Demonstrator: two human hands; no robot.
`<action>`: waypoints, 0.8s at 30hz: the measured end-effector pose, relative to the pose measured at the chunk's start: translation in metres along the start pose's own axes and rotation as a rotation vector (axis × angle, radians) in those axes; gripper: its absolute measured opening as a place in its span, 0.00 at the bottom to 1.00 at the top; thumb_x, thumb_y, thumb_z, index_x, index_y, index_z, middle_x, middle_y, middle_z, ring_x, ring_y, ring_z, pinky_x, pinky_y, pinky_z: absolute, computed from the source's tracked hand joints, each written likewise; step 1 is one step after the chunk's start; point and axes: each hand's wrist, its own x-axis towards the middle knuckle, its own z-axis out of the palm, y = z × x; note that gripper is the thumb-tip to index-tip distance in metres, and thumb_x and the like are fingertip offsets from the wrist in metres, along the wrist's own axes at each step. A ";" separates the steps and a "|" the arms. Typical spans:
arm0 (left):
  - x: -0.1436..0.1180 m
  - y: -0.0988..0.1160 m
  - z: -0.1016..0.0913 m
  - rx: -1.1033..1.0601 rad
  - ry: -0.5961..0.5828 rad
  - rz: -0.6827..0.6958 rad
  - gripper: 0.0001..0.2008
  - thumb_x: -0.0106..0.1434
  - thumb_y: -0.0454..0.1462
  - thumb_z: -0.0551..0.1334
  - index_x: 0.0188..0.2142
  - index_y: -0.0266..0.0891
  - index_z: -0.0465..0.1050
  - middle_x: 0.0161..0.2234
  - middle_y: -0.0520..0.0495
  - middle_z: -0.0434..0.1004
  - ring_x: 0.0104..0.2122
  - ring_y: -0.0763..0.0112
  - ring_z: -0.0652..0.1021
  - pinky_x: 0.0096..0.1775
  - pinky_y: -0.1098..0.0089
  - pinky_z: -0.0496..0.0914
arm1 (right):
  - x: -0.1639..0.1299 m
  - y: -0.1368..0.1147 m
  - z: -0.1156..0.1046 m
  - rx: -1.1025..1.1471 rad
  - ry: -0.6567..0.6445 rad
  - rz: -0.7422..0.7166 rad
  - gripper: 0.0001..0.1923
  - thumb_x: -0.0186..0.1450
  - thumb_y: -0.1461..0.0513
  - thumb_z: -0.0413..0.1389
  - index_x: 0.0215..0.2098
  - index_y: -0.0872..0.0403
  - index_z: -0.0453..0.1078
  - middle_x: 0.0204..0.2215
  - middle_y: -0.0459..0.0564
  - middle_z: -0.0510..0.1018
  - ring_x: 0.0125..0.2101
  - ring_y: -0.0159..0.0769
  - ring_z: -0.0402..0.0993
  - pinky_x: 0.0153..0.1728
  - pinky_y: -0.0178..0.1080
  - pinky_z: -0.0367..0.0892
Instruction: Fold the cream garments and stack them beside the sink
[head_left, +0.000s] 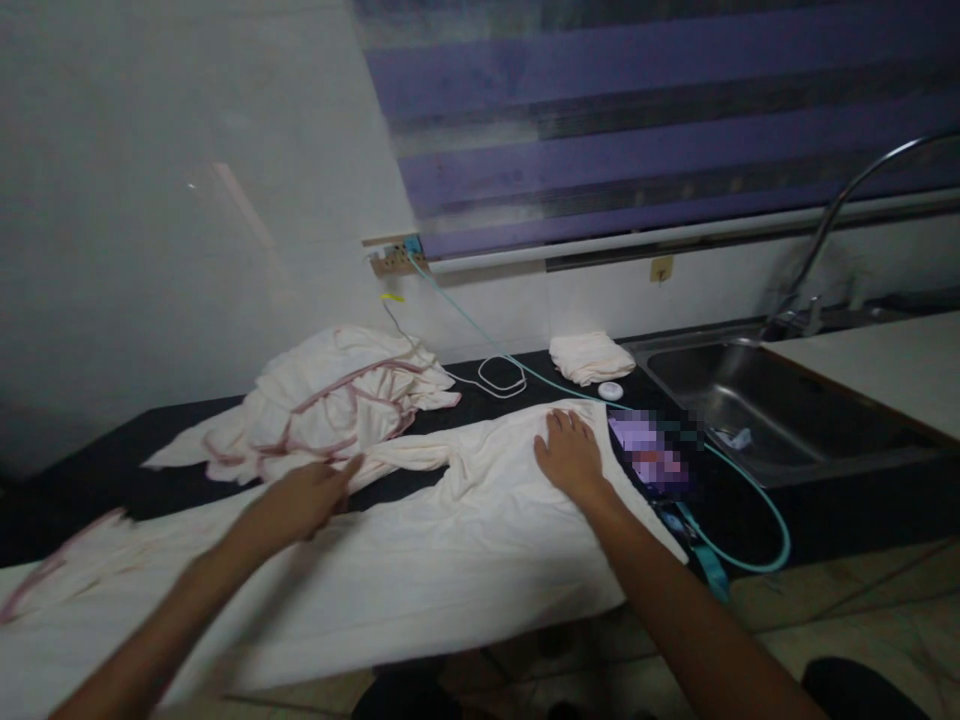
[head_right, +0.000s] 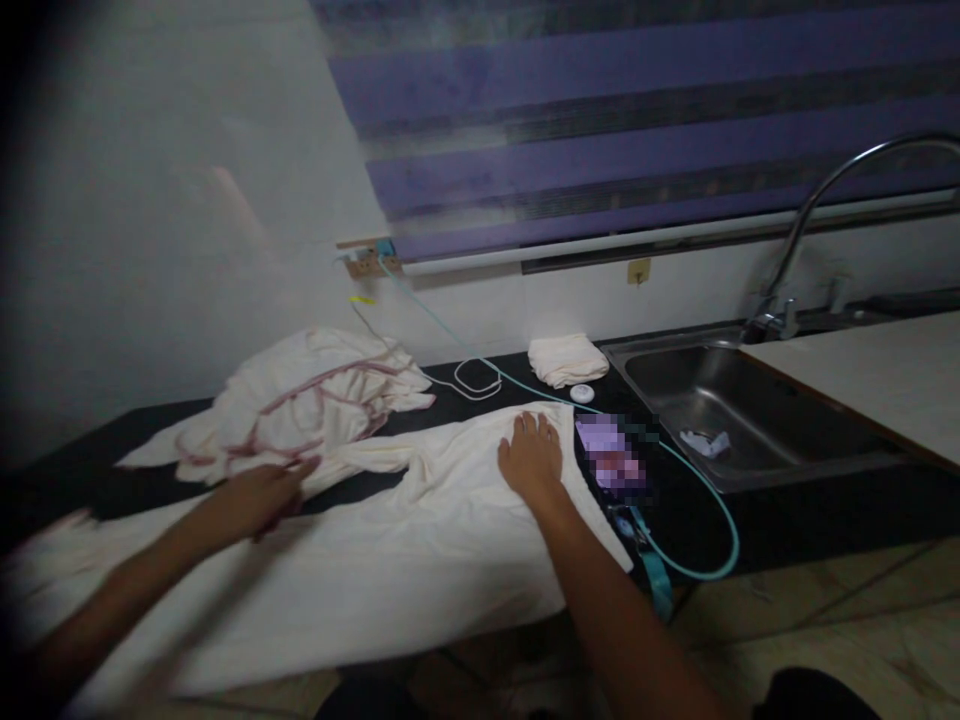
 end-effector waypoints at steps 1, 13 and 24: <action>-0.003 0.002 0.030 0.070 -0.038 -0.001 0.12 0.54 0.48 0.67 0.30 0.42 0.78 0.17 0.47 0.66 0.30 0.43 0.80 0.43 0.48 0.73 | 0.000 0.000 -0.001 -0.004 0.000 0.000 0.32 0.75 0.55 0.46 0.72 0.62 0.58 0.72 0.58 0.60 0.72 0.53 0.50 0.69 0.50 0.47; 0.016 0.049 0.132 -0.053 -0.080 -0.150 0.20 0.60 0.47 0.67 0.19 0.42 0.63 0.22 0.43 0.70 0.44 0.45 0.79 0.49 0.51 0.72 | -0.001 0.000 -0.003 0.001 0.023 0.000 0.31 0.75 0.55 0.46 0.70 0.62 0.60 0.71 0.58 0.62 0.71 0.53 0.52 0.69 0.50 0.48; 0.005 0.073 0.140 -1.522 -0.102 -0.344 0.10 0.69 0.38 0.57 0.43 0.38 0.76 0.36 0.43 0.83 0.43 0.61 0.84 0.54 0.59 0.77 | -0.001 0.000 -0.004 0.011 0.028 -0.004 0.30 0.75 0.54 0.45 0.70 0.61 0.61 0.71 0.58 0.62 0.71 0.53 0.51 0.69 0.50 0.48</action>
